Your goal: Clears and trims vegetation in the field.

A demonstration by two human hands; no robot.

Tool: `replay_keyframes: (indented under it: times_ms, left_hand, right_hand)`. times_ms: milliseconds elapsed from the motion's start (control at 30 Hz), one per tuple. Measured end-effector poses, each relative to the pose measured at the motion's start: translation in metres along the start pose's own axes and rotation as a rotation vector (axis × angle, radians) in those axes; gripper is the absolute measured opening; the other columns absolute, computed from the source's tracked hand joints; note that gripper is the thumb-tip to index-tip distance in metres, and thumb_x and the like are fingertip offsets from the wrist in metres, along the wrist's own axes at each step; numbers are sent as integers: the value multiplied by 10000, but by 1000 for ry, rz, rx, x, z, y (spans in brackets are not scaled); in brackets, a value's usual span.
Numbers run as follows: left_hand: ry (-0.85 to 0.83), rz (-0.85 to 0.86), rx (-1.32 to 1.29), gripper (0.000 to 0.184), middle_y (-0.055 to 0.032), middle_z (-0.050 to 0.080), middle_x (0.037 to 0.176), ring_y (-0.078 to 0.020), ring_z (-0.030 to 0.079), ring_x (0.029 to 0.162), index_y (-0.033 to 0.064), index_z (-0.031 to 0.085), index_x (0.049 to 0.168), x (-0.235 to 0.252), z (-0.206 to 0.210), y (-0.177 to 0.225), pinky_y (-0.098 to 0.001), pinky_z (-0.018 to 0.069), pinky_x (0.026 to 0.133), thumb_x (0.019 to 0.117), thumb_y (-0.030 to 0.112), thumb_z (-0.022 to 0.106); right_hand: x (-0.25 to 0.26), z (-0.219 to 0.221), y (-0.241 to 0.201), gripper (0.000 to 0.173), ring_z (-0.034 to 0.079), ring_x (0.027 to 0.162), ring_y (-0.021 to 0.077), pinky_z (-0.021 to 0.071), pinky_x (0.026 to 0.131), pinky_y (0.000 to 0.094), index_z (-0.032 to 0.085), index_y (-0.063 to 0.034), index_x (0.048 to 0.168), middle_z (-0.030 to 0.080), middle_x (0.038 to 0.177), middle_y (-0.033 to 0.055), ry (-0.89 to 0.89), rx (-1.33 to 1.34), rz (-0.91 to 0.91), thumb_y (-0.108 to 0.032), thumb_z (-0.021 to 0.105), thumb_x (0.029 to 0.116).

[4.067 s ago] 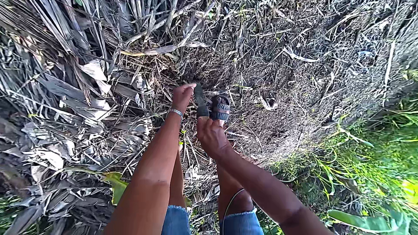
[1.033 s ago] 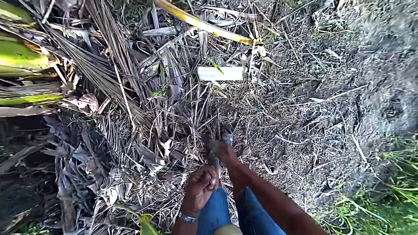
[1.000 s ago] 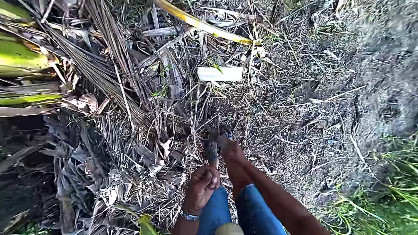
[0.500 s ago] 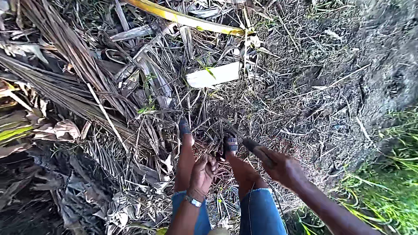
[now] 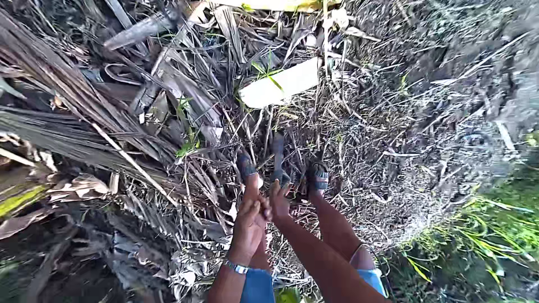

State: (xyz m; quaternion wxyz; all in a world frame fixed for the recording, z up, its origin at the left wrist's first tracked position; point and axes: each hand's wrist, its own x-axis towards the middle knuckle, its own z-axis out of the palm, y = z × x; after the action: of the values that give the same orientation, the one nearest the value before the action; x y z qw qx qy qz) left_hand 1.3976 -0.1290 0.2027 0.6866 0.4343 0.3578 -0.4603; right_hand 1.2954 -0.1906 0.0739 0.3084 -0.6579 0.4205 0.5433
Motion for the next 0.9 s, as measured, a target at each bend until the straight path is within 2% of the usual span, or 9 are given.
replay_keyframes:
  times_ms: [133,200,300,400,467,533,633,767,900]
  left_hand:
    - [-185,23,46,188,-22,653,961,-92,606,772,109,693,1095,11,2,5,-248,524,685,1035,226,559]
    - [-222,4,90,194,-6,653,934,-68,598,739,104,695,1119,14,2,3,-224,518,649,1030,245,596]
    - [-199,-32,182,185,4,644,854,-50,573,662,73,699,1103,22,2,-3,-207,501,591,1031,202,588]
    - [-176,-54,278,181,15,651,806,-36,564,623,50,695,1078,39,10,-7,-193,489,565,1031,137,542]
    - [-188,-62,343,197,20,646,789,-34,555,619,34,690,1085,57,15,-13,-193,478,568,1034,129,525]
    - [-182,-70,415,204,13,639,768,-42,544,610,32,684,1079,79,18,-23,-206,470,568,1038,130,510]
    - [-116,-99,444,203,17,604,722,-39,529,584,22,663,1047,113,29,-42,-194,468,561,1060,101,477]
    - [10,-93,508,220,35,547,709,-29,459,530,65,634,994,158,46,-62,-177,420,501,1096,180,476]
    - [114,-166,525,342,73,405,605,-30,353,443,127,525,890,205,57,-75,-175,327,417,1121,347,401]
  right_hand:
    - [14,17,-27,897,556,1325,446,506,1036,549,-57,-47,1651,304,1616,321,-201,55,76,-253,558,1031]
    - [12,1,-23,863,476,1409,429,442,1115,541,-105,-97,1651,215,1667,286,-298,84,106,-223,513,1062]
    - [26,27,23,910,674,1106,456,584,879,560,-7,-134,1672,381,1543,340,-49,28,-7,-146,580,978]
    - [12,-40,49,925,698,1046,432,576,872,577,53,-145,1675,517,1449,293,-52,-10,-76,-210,618,945]
    - [0,-109,59,874,673,1122,442,533,929,634,166,-180,1671,611,1372,253,-63,-8,-105,-278,639,942]
    - [2,-179,66,772,657,1135,483,489,932,714,384,-227,1613,690,1250,252,-33,20,-121,-306,707,916]
    - [32,-266,70,557,683,1023,479,492,846,757,680,-240,1368,729,1125,227,54,54,-130,-311,822,834]
    - [65,-334,52,403,727,772,334,569,747,634,747,-163,1238,768,950,135,52,83,-210,-402,752,914]
    - [77,-351,41,394,721,695,271,596,686,547,746,-163,1226,765,886,104,20,79,-202,-367,775,890]
